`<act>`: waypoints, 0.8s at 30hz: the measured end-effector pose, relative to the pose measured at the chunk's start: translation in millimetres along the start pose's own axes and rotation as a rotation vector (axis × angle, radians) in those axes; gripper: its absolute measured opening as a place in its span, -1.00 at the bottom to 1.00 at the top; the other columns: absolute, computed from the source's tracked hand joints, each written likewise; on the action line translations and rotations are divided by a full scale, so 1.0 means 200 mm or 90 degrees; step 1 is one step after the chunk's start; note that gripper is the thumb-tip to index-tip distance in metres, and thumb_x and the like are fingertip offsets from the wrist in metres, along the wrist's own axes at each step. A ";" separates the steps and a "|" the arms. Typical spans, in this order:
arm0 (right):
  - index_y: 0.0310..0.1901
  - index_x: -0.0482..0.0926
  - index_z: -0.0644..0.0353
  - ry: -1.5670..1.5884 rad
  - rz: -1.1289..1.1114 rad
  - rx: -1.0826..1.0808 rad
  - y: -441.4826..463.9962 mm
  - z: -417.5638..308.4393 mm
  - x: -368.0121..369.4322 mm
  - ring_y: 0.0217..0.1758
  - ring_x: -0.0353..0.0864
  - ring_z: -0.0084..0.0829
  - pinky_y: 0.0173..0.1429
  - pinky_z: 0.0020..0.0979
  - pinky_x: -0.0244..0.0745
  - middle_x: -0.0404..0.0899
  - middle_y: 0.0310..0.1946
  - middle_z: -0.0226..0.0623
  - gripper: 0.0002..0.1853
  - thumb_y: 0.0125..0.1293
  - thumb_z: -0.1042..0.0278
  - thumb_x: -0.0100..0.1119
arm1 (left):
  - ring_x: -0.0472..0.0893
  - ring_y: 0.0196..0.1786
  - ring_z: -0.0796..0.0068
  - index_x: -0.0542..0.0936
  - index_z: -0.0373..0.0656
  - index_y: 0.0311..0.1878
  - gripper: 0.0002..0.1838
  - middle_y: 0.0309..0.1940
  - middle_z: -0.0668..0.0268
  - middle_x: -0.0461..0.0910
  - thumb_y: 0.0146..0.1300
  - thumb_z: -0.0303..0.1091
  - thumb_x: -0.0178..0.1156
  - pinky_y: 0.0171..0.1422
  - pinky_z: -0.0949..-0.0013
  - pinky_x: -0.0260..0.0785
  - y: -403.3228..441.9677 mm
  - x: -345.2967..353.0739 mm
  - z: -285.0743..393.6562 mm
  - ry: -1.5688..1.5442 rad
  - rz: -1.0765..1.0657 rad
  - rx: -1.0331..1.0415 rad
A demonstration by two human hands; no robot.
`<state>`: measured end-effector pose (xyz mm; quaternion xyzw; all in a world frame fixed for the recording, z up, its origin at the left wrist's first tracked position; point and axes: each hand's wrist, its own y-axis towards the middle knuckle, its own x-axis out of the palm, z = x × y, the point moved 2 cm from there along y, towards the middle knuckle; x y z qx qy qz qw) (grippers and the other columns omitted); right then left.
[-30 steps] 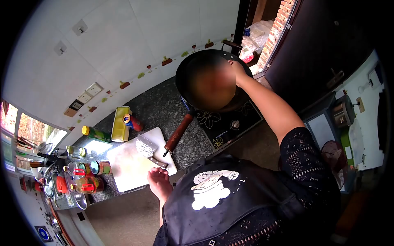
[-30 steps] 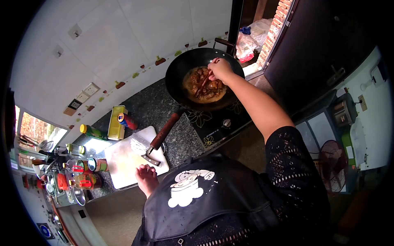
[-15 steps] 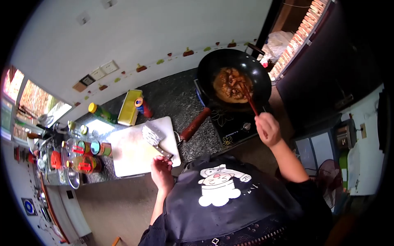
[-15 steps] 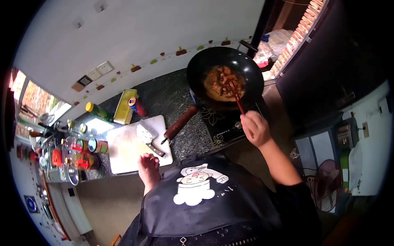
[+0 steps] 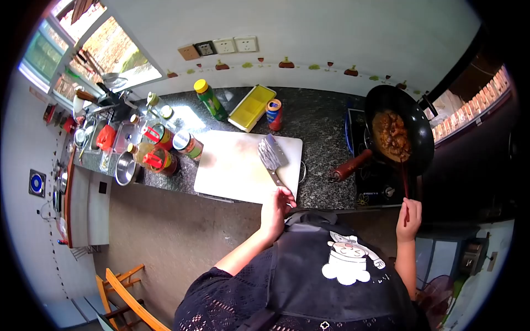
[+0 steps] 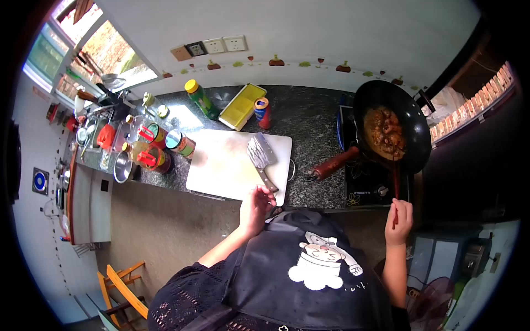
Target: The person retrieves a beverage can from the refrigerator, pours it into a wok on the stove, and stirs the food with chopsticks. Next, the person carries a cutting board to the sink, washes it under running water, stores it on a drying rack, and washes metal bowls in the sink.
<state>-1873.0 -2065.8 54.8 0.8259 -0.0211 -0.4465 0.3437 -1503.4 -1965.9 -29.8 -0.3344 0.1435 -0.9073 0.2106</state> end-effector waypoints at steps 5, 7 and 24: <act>-0.22 0.55 0.30 -0.018 -0.014 -0.045 0.00 -0.14 0.07 -0.26 0.54 -0.10 -0.17 -0.26 0.47 0.49 -0.31 -0.07 -0.93 0.26 0.60 0.15 | 0.54 -0.33 0.52 0.46 -0.10 -0.20 -0.63 -0.36 0.33 0.53 0.53 -0.06 -0.22 -0.25 0.48 0.31 -0.01 -0.24 -0.06 -0.011 0.035 0.044; -0.26 0.53 0.27 -0.049 -0.043 -0.043 -0.01 -0.15 0.10 -0.28 0.52 -0.10 -0.19 -0.25 0.45 0.46 -0.33 -0.09 -0.95 0.25 0.58 0.18 | 0.54 -0.35 0.51 0.47 -0.11 -0.21 -0.64 -0.36 0.33 0.53 0.54 -0.08 -0.22 -0.24 0.47 0.33 -0.05 -0.32 -0.07 0.006 0.079 0.069; -0.21 0.56 0.16 0.118 -0.034 0.038 -0.08 -0.01 0.05 -0.34 0.56 -0.19 -0.29 -0.29 0.45 0.50 -0.37 -0.20 -0.87 0.35 0.30 0.20 | 0.54 -0.44 0.49 0.49 -0.09 -0.24 -0.62 -0.38 0.34 0.56 0.52 -0.02 -0.14 -0.44 0.52 0.30 -0.88 -0.32 -0.34 -0.092 0.296 0.157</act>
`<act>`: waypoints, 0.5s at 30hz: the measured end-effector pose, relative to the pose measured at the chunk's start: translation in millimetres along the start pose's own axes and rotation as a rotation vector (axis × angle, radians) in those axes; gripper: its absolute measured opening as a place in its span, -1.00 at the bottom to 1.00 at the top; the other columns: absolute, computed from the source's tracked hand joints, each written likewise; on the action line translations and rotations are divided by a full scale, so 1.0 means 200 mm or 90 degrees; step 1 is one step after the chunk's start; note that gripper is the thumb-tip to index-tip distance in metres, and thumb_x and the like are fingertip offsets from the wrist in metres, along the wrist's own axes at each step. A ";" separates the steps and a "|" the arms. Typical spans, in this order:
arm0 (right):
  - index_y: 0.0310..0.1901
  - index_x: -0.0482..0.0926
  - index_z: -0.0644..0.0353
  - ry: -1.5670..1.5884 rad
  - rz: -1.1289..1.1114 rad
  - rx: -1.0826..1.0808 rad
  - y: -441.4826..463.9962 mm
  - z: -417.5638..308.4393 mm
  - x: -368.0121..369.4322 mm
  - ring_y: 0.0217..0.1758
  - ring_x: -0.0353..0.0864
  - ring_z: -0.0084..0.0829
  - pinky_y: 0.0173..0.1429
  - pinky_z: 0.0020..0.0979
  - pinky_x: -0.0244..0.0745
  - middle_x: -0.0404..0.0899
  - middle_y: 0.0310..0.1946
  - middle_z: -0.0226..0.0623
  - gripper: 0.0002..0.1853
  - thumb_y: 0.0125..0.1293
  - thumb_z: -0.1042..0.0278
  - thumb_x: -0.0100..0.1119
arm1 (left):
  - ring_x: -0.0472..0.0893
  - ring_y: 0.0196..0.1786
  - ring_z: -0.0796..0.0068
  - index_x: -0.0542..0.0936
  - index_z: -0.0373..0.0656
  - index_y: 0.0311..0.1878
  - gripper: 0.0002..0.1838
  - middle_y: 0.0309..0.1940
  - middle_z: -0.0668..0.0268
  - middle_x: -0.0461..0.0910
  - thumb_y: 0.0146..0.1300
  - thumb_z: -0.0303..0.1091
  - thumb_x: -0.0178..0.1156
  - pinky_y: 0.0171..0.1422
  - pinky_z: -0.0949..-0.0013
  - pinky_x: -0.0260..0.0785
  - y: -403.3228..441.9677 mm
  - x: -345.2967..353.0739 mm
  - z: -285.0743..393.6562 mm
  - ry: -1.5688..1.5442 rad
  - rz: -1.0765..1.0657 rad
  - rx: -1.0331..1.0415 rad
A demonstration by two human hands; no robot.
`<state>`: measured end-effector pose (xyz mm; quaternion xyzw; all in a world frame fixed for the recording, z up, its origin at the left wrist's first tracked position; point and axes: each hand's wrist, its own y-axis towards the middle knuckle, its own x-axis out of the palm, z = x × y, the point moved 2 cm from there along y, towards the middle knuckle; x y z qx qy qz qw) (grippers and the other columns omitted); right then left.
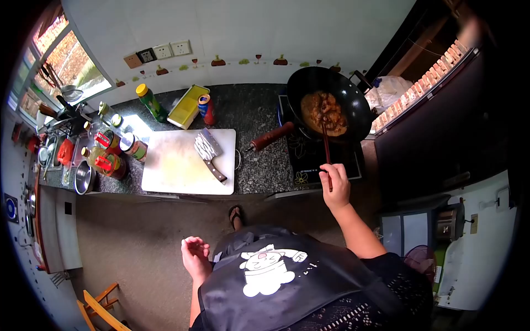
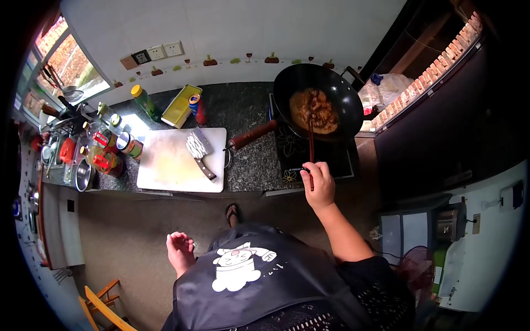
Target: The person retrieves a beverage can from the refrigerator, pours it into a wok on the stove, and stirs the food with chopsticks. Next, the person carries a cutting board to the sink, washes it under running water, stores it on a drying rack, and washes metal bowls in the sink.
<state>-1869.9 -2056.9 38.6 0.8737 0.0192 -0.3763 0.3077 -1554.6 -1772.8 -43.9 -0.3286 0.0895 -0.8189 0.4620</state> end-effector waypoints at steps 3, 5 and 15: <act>-0.11 0.53 0.11 0.080 -0.022 0.135 -0.14 0.15 0.05 -0.41 0.63 -0.23 -0.35 -0.30 0.48 0.61 -0.40 -0.22 -0.83 0.41 0.23 0.14 | 0.53 -0.45 0.47 0.48 -0.10 -0.25 -0.61 -0.40 0.33 0.54 0.52 -0.01 -0.14 -0.46 0.52 0.27 -0.09 -0.03 0.00 0.000 0.012 0.032; -0.12 0.53 0.10 0.125 -0.029 0.150 -0.16 0.21 0.08 -0.44 0.63 -0.22 -0.36 -0.29 0.48 0.61 -0.45 -0.22 -0.84 0.41 0.22 0.15 | 0.53 -0.45 0.46 0.48 -0.10 -0.25 -0.60 -0.40 0.33 0.53 0.52 0.00 -0.15 -0.48 0.52 0.25 -0.15 -0.07 -0.01 0.003 0.029 0.045; -0.40 0.47 0.18 0.099 -0.035 0.021 -0.13 0.14 0.04 -0.51 0.53 -0.09 -0.43 -0.24 0.40 0.52 -0.54 -0.17 -0.78 0.26 0.33 0.32 | 0.52 -0.47 0.41 0.50 -0.08 -0.25 -0.60 -0.40 0.32 0.54 0.49 0.03 -0.12 -0.51 0.48 0.25 -0.25 -0.14 0.02 0.026 0.031 -0.002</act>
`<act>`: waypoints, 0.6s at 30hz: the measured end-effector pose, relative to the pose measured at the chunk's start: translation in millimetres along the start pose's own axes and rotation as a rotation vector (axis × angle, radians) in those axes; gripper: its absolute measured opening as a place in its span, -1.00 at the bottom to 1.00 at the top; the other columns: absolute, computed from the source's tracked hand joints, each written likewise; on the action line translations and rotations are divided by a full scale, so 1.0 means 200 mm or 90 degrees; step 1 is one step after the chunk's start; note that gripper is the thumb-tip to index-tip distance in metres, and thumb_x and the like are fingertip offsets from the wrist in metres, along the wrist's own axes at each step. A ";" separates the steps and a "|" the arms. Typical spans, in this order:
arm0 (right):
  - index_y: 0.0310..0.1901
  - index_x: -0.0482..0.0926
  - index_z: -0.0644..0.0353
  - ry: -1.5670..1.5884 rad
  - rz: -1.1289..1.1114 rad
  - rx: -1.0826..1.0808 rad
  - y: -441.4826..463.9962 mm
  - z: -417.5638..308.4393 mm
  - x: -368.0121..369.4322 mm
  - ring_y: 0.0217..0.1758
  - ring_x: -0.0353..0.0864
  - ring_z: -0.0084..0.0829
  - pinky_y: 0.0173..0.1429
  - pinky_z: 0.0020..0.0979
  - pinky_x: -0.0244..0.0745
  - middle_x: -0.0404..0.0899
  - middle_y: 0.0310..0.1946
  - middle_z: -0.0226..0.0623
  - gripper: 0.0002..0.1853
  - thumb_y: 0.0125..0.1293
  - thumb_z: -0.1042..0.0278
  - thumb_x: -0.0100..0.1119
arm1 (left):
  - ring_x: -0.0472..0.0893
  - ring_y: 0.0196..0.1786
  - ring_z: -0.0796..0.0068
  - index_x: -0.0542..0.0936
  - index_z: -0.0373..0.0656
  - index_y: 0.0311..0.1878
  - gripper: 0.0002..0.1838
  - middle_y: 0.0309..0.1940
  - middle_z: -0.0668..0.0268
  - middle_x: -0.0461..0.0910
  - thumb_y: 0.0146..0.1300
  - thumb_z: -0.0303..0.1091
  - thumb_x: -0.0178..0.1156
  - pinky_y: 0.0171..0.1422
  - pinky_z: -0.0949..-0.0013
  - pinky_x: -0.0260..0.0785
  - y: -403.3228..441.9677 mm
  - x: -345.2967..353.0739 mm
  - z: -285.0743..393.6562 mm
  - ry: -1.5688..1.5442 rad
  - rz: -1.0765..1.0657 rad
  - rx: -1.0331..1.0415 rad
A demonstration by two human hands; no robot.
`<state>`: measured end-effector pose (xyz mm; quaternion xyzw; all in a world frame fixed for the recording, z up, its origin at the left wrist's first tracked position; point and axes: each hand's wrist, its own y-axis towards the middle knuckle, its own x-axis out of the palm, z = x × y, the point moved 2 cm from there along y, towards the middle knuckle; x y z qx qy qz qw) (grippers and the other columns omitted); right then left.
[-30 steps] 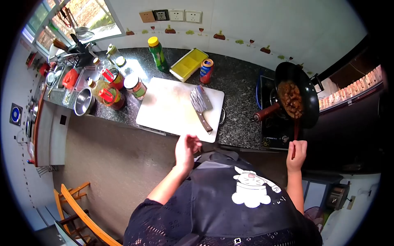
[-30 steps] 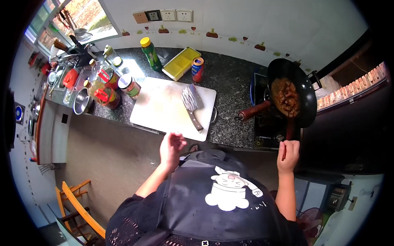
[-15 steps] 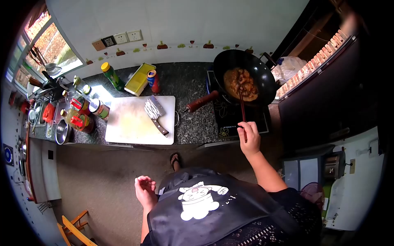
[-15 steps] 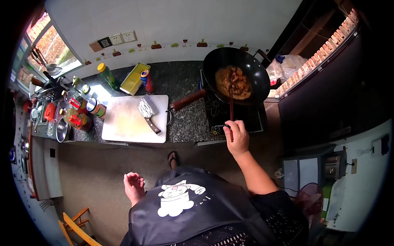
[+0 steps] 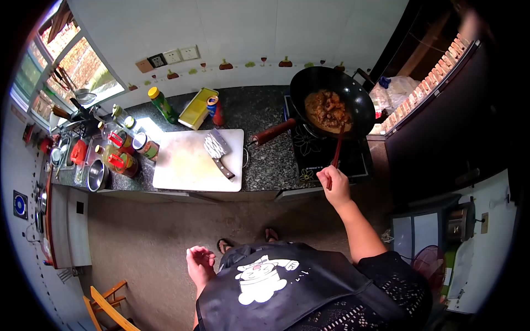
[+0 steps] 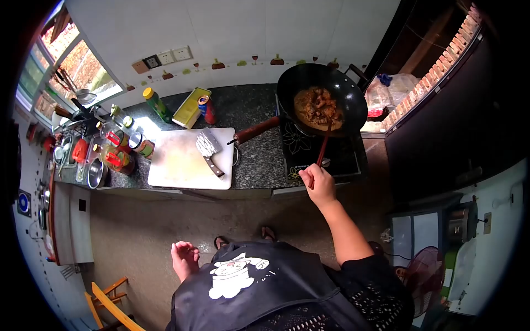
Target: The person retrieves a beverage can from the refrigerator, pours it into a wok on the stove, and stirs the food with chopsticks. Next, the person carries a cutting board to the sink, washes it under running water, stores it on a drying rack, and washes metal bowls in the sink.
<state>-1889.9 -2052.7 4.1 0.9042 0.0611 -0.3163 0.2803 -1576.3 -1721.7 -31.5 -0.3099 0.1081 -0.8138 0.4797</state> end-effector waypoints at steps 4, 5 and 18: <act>-0.43 0.48 0.18 -0.017 0.079 -0.119 -0.03 -0.26 -0.07 -0.54 0.53 -0.20 -0.44 -0.32 0.40 0.53 -0.54 -0.22 -0.83 0.25 0.44 0.30 | 0.53 -0.47 0.43 0.50 -0.09 -0.24 -0.60 -0.40 0.32 0.55 0.50 0.03 -0.12 -0.48 0.49 0.26 0.04 -0.06 0.08 -0.001 -0.036 -0.006; -0.43 0.45 0.18 -0.005 0.114 -0.160 -0.04 -0.35 -0.08 -0.53 0.54 -0.24 -0.43 -0.35 0.42 0.57 -0.48 -0.21 -0.81 0.24 0.46 0.31 | 0.54 -0.46 0.44 0.50 -0.09 -0.23 -0.60 -0.39 0.31 0.55 0.50 0.02 -0.12 -0.46 0.50 0.28 0.06 -0.09 0.11 -0.002 -0.048 -0.004; -0.17 0.26 0.07 0.119 -0.126 -0.388 -0.33 -1.25 0.87 -0.25 0.63 -0.10 -0.23 -0.21 0.57 0.53 -0.06 -0.10 -0.35 -0.09 0.05 0.57 | 0.54 -0.41 0.41 0.48 -0.10 -0.20 -0.61 -0.38 0.31 0.54 0.52 0.02 -0.14 -0.46 0.50 0.28 0.19 -0.90 0.63 -0.067 -0.003 0.041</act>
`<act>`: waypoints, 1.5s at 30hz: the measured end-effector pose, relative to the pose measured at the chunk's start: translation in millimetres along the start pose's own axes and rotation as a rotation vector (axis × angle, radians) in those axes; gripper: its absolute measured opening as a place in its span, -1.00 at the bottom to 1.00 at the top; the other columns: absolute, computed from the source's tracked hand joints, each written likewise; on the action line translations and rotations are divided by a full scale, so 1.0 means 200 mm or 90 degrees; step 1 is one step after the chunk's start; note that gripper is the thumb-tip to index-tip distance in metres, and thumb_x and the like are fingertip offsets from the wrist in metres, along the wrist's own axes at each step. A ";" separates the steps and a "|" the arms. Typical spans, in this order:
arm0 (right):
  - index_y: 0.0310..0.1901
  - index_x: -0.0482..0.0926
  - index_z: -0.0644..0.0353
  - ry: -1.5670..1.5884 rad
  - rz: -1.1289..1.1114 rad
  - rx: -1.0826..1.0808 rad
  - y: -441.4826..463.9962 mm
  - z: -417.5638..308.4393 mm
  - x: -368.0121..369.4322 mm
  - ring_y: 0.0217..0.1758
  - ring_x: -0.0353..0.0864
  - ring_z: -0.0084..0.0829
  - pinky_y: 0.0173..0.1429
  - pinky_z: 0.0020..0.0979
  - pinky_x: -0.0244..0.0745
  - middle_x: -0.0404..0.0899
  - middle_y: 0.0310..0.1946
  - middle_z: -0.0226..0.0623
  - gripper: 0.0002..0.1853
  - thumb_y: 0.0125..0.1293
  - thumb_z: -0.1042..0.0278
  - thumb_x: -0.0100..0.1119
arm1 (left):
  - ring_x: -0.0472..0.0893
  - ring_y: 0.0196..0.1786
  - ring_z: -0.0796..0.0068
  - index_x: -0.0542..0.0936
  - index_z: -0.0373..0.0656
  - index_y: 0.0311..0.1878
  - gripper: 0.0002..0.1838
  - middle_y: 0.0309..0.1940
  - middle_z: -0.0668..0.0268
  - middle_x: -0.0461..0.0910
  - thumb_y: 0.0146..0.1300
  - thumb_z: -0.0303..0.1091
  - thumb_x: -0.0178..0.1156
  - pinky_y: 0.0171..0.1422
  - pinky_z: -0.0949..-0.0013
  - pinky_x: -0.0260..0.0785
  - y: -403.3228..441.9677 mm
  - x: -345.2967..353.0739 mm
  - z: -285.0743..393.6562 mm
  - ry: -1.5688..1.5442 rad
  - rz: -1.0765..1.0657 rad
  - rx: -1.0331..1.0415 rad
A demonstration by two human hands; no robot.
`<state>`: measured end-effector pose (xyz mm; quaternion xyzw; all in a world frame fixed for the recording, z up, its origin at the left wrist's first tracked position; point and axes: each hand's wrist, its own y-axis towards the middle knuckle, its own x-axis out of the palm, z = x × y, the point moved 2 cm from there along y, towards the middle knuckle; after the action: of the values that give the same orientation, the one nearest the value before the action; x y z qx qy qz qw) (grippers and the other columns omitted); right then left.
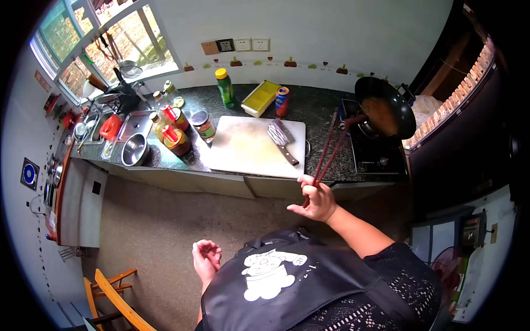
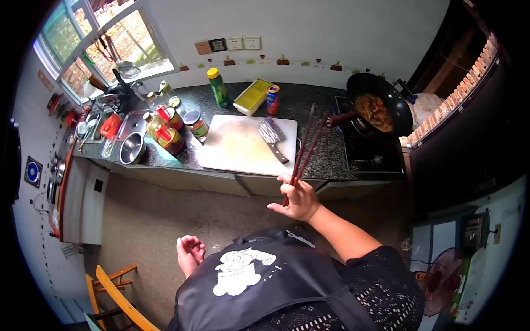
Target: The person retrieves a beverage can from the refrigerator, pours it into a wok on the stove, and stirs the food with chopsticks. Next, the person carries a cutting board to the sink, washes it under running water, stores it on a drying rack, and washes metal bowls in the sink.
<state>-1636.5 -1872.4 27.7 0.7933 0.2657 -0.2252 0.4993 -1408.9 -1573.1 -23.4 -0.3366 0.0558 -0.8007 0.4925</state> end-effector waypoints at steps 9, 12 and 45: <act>-0.10 0.30 0.13 -0.020 -0.165 0.313 -0.01 -0.04 0.54 -0.34 0.60 -0.08 -0.25 -0.15 0.48 0.51 -0.43 -0.19 -0.36 0.15 -0.30 0.27 | 0.50 -0.40 0.45 0.46 -0.09 -0.26 -0.61 -0.40 0.34 0.50 0.51 0.02 -0.12 -0.47 0.49 0.25 0.02 -0.48 0.24 -0.023 0.123 0.065; -0.10 0.30 0.13 -0.032 -0.208 0.366 0.05 0.01 0.61 -0.35 0.62 -0.10 -0.26 -0.15 0.48 0.54 -0.41 -0.18 -0.34 0.15 -0.32 0.26 | 0.49 -0.40 0.43 0.46 -0.07 -0.24 -0.64 -0.39 0.36 0.49 0.49 0.02 -0.11 -0.52 0.51 0.21 0.03 -0.53 0.25 -0.032 0.119 0.061; -0.14 0.49 0.11 -0.067 -0.055 0.565 -0.22 1.31 0.66 -0.21 0.61 0.09 -0.15 -0.04 0.48 0.62 -0.31 -0.01 -0.85 0.41 0.26 0.01 | 0.50 -0.40 0.48 0.49 -0.11 -0.24 -0.62 -0.37 0.33 0.51 0.51 0.00 -0.09 -0.47 0.56 0.27 0.70 0.33 0.31 0.056 0.180 0.021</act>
<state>-1588.9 -2069.8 -188.4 0.9063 0.1507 -0.3783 0.1132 -1286.7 -1683.8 -2.5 -0.2820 0.1106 -0.7381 0.6028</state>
